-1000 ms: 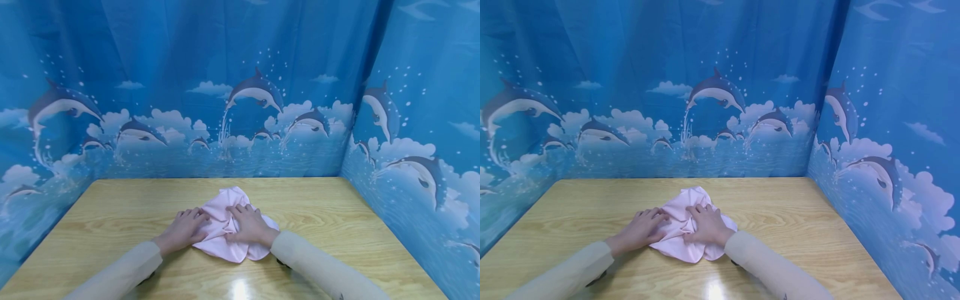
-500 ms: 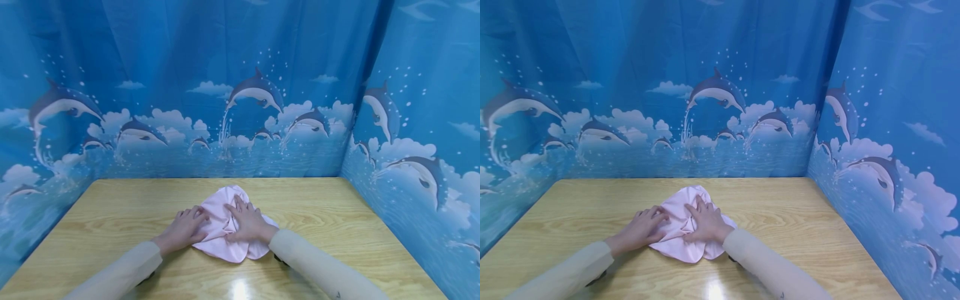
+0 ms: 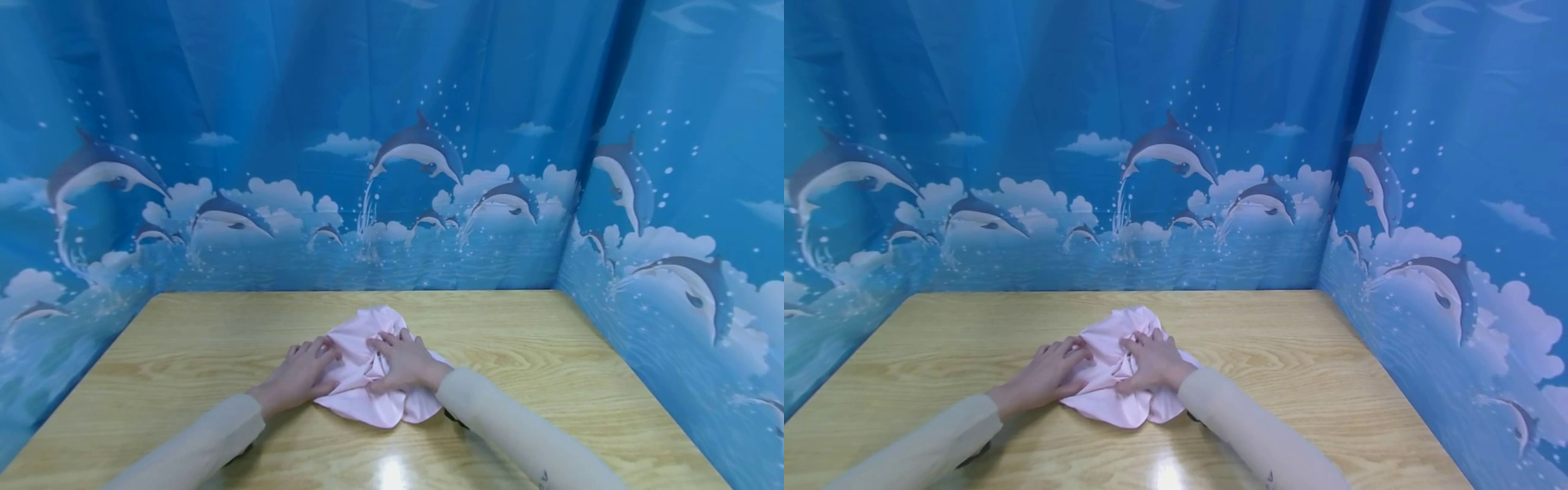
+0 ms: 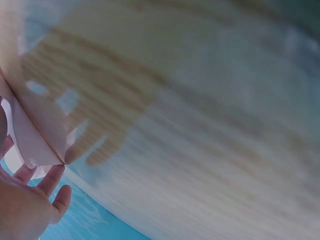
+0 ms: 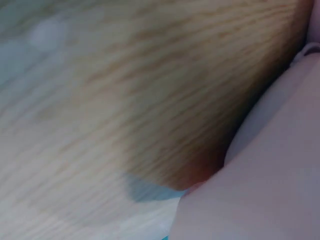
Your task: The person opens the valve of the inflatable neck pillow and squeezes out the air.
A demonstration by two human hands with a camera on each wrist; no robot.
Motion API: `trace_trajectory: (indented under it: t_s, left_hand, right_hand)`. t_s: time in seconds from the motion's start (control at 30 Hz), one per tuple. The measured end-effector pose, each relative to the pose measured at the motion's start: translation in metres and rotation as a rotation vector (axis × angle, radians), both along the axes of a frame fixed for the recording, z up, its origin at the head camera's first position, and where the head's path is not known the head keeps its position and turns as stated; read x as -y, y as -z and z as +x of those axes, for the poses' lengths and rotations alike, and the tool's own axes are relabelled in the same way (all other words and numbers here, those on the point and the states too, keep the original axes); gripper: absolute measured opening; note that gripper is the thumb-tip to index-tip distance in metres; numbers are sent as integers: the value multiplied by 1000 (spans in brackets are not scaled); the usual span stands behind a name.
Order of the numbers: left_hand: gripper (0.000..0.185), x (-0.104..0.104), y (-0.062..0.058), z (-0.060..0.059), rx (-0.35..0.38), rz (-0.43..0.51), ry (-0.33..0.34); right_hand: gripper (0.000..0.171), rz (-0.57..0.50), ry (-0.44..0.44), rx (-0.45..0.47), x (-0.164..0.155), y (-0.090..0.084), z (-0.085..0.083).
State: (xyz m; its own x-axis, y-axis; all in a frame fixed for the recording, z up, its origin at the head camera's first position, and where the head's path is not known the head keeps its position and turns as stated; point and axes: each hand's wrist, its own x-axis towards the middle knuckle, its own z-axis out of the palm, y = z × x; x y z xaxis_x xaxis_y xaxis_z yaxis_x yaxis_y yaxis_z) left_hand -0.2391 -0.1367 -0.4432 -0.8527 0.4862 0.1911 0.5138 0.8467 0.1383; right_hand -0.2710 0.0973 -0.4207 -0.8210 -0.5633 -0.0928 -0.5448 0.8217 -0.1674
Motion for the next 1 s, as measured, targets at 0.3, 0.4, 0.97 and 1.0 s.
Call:
trace_trajectory:
  t_s: [0.3,0.4,0.97,1.0]
  left_hand:
    - [40,0,1,1,12,-2,5]
    - [40,0,1,1,10,3,10]
    - [44,2,-1,2,11,3,19]
    - [44,2,-1,2,10,3,23]
  right_hand:
    - [80,-16,-19,-59,-2,4,2]
    - [81,-30,-22,-19,-2,3,0]
    - [80,-12,-31,-96,-1,3,3]
    - [78,-9,-31,-112,-1,4,4]
